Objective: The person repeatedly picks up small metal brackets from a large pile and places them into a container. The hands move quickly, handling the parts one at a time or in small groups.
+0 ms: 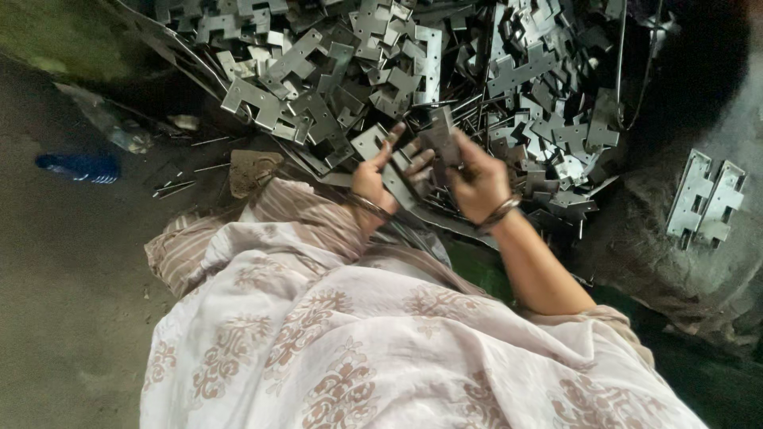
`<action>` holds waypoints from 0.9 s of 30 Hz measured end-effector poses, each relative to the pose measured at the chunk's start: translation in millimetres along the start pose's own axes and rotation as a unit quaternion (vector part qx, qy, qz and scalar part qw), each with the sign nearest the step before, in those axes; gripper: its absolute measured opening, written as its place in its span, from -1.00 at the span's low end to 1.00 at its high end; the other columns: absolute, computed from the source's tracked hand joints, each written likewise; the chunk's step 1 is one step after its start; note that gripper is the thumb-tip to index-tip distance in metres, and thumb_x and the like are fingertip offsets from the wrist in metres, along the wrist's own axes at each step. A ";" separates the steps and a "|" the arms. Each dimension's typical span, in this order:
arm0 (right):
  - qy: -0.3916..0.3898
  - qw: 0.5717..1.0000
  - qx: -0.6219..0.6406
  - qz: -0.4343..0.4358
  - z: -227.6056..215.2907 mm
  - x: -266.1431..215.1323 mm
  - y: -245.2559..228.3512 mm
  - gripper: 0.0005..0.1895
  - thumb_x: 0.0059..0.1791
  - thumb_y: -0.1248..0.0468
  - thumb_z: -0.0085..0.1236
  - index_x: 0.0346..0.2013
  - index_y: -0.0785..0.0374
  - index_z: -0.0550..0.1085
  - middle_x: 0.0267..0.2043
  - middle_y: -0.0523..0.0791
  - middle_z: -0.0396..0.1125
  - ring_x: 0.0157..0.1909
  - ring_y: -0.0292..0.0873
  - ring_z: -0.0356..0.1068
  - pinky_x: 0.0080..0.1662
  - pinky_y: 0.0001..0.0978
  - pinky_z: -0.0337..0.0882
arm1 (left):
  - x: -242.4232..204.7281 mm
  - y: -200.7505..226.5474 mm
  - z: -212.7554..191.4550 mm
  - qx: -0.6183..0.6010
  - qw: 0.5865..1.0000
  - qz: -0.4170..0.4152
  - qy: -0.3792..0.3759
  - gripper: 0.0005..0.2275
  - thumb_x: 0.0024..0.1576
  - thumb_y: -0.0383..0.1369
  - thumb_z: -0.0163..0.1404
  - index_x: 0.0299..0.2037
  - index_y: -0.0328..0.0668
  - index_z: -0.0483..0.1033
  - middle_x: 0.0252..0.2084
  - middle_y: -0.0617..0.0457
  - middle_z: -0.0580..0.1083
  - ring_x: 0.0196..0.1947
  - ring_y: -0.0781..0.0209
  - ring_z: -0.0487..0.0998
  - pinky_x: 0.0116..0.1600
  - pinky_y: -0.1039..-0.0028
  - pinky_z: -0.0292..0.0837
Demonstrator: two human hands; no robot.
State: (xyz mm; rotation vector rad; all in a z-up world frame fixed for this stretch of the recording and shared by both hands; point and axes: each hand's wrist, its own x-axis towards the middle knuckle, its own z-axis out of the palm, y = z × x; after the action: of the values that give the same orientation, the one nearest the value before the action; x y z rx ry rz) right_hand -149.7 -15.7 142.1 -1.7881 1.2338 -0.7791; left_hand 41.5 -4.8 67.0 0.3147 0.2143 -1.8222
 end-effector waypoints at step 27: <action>0.237 0.961 -0.053 0.129 -117.3 -79.6 62.6 -0.31 0.03 0.52 0.06 0.47 0.18 0.25 0.00 0.05 0.54 -0.36 -0.20 0.33 -0.34 -0.37 0.36 | -8.0 115.0 -0.8 0.953 0.102 0.241 0.151 -0.17 -0.11 0.00 0.42 0.26 -0.41 0.35 0.11 -0.28 0.35 0.16 -0.29 0.39 0.33 -0.05 0.18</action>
State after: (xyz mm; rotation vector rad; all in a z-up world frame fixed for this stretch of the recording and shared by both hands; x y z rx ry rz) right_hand -301.5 15.3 140.5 -1.5228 1.8107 -1.0385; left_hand 154.3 -28.3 70.7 2.1320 -2.0058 -0.0112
